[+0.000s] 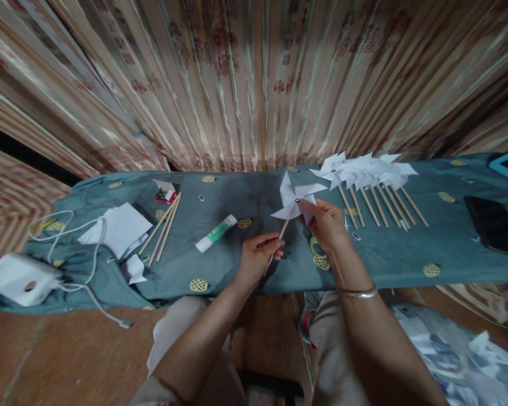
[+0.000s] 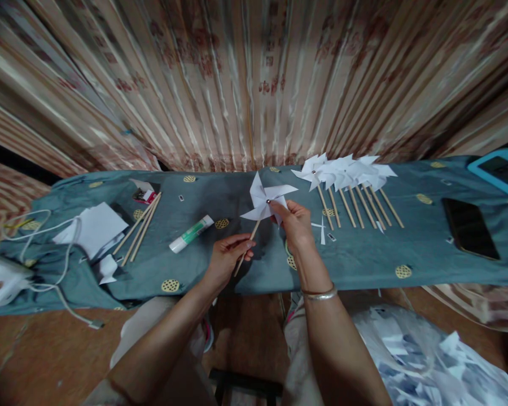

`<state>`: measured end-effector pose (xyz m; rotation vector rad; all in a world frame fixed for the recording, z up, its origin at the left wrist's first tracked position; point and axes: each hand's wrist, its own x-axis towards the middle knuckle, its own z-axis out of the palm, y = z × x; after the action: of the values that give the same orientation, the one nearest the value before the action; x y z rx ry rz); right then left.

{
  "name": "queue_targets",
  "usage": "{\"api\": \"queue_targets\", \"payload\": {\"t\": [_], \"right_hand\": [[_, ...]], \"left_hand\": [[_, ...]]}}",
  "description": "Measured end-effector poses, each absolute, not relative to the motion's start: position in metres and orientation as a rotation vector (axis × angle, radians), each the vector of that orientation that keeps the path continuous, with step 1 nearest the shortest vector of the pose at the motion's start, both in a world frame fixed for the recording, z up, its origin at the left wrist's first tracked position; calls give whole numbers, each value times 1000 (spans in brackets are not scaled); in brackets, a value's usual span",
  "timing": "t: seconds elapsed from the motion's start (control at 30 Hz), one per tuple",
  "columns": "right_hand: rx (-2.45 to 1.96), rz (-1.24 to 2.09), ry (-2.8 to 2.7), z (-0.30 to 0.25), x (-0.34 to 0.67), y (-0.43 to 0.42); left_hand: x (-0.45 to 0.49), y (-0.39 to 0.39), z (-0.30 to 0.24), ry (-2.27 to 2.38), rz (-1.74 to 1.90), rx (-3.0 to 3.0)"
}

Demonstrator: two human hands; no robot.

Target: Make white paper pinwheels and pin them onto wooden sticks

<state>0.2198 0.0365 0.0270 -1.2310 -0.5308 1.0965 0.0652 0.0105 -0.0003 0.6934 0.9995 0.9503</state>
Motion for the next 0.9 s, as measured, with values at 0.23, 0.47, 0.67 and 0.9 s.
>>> {"api": "queue_targets", "payload": {"t": [0.23, 0.47, 0.67, 0.9], "right_hand": [[-1311, 1059, -550, 31, 223, 35], [-1237, 1152, -512, 33, 224, 35], [-1237, 1228, -525, 39, 226, 34], [-1227, 1178, -613, 36, 227, 34]], "left_hand": [[63, 12, -1, 1018, 930, 747], [64, 12, -3, 1008, 935, 727], [64, 12, -3, 1013, 932, 733], [66, 11, -2, 999, 924, 704]]}}
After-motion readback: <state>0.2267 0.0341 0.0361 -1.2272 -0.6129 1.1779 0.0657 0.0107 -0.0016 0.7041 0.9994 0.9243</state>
